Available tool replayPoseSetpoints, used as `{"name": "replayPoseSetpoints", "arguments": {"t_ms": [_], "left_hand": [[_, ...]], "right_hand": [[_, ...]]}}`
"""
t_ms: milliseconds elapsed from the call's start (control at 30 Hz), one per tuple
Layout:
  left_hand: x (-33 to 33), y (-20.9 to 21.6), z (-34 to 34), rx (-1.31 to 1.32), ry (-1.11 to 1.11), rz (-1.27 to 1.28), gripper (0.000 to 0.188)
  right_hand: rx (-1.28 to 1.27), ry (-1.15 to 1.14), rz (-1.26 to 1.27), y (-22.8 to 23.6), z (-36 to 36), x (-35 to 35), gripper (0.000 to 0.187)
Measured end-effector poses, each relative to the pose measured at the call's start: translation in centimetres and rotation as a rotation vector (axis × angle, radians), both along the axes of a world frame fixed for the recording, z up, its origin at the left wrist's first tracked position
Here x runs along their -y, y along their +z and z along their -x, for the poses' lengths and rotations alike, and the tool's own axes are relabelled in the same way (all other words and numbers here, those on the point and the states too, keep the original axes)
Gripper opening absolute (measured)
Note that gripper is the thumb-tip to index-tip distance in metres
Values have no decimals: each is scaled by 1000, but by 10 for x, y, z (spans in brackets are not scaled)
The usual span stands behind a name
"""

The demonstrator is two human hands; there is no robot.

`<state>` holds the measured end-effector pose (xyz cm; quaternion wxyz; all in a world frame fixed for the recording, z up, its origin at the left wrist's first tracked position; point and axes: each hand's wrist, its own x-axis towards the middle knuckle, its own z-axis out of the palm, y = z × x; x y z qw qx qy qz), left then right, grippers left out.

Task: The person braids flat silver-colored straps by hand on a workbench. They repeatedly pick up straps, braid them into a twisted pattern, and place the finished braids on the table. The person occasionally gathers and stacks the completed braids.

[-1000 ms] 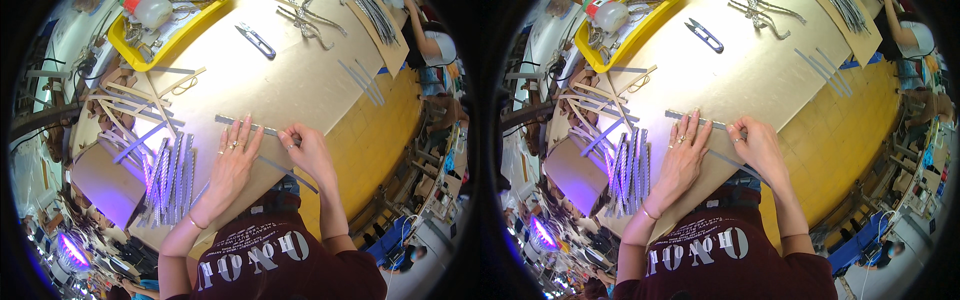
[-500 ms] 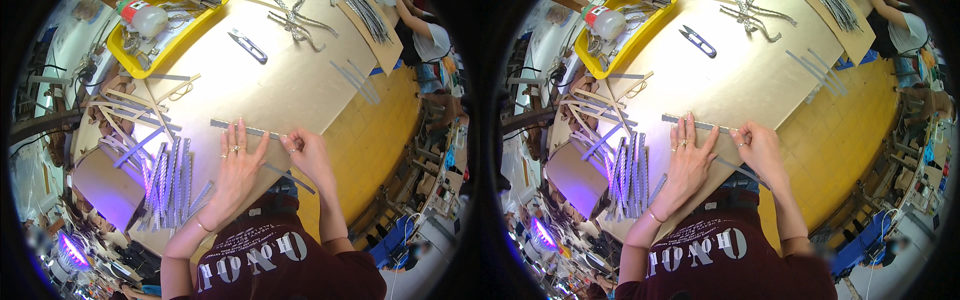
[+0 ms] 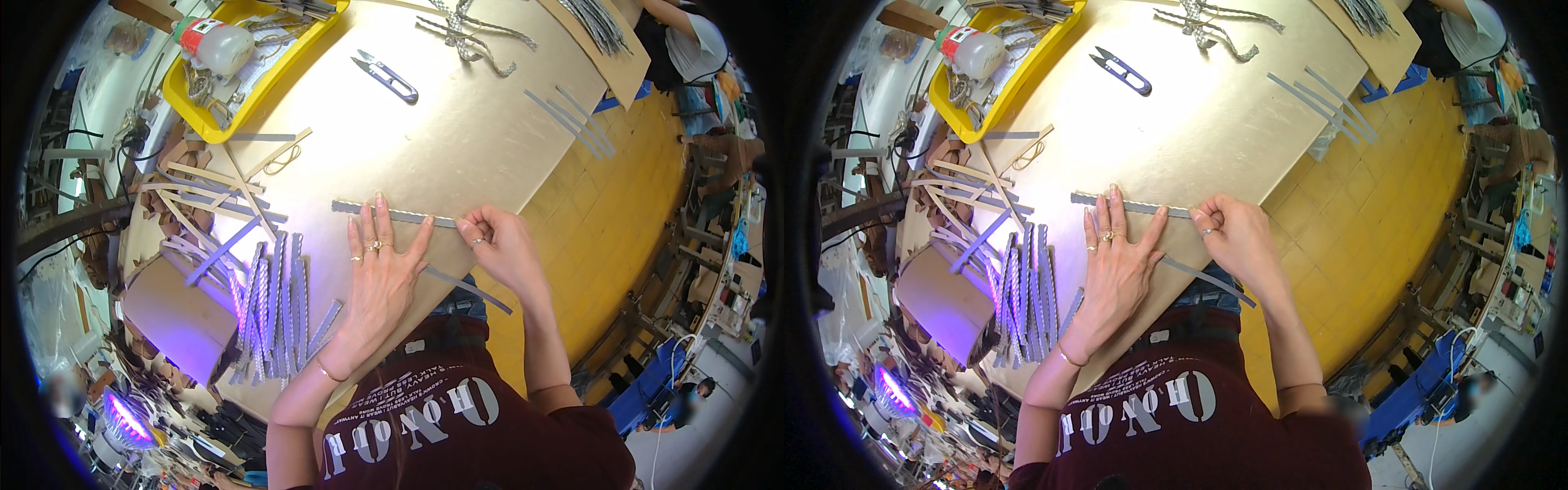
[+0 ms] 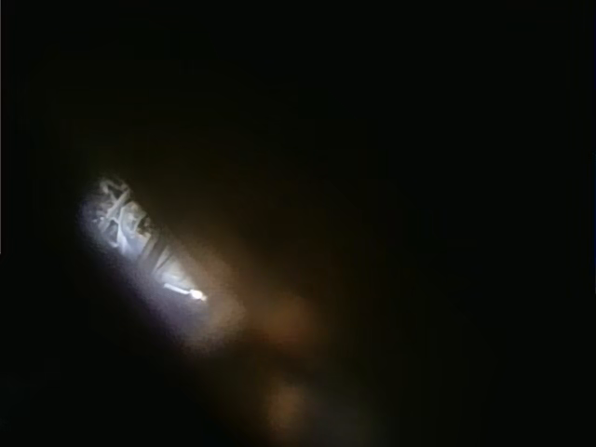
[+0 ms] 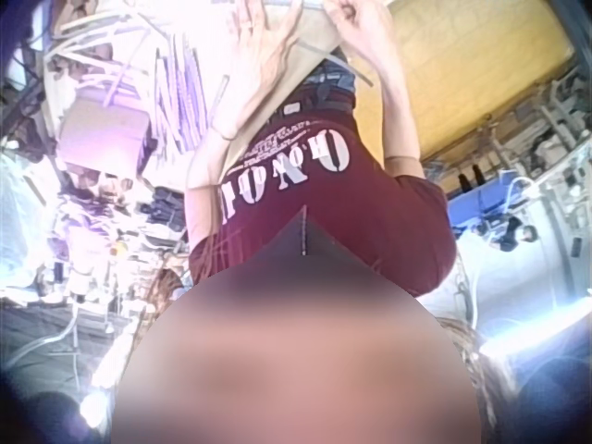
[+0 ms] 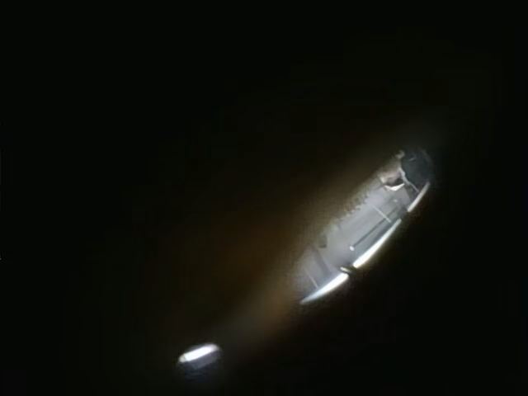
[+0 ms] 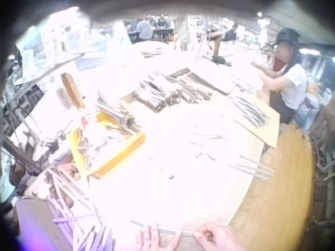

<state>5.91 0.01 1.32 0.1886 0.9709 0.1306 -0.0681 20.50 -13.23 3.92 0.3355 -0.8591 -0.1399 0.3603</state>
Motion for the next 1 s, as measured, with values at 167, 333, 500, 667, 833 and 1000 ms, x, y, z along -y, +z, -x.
{"name": "replayPoseSetpoints", "arguments": {"t_ms": [167, 333, 500, 667, 833, 1000], "left_hand": [[0, -2, -1, 9, -17, -17, 59], [3, 4, -4, -37, -17, -21, 55], [9, 8, -5, -11, 58, 63, 56], [4, 4, -5, -42, -56, 182, 60], [2, 4, -6, -29, -74, 202, 62], [4, 6, -7, -23, -63, 156, 64]], "right_hand": [[92, 11, 1, -2, 5, -2, 19], [163, 2, 0, -3, 9, -4, 21], [196, -18, 39, -2, 11, 1, 22], [142, -40, 4, 0, 9, 9, 21], [82, -71, -17, 2, 8, 11, 19], [145, -59, -36, -1, 10, 10, 19]]}}
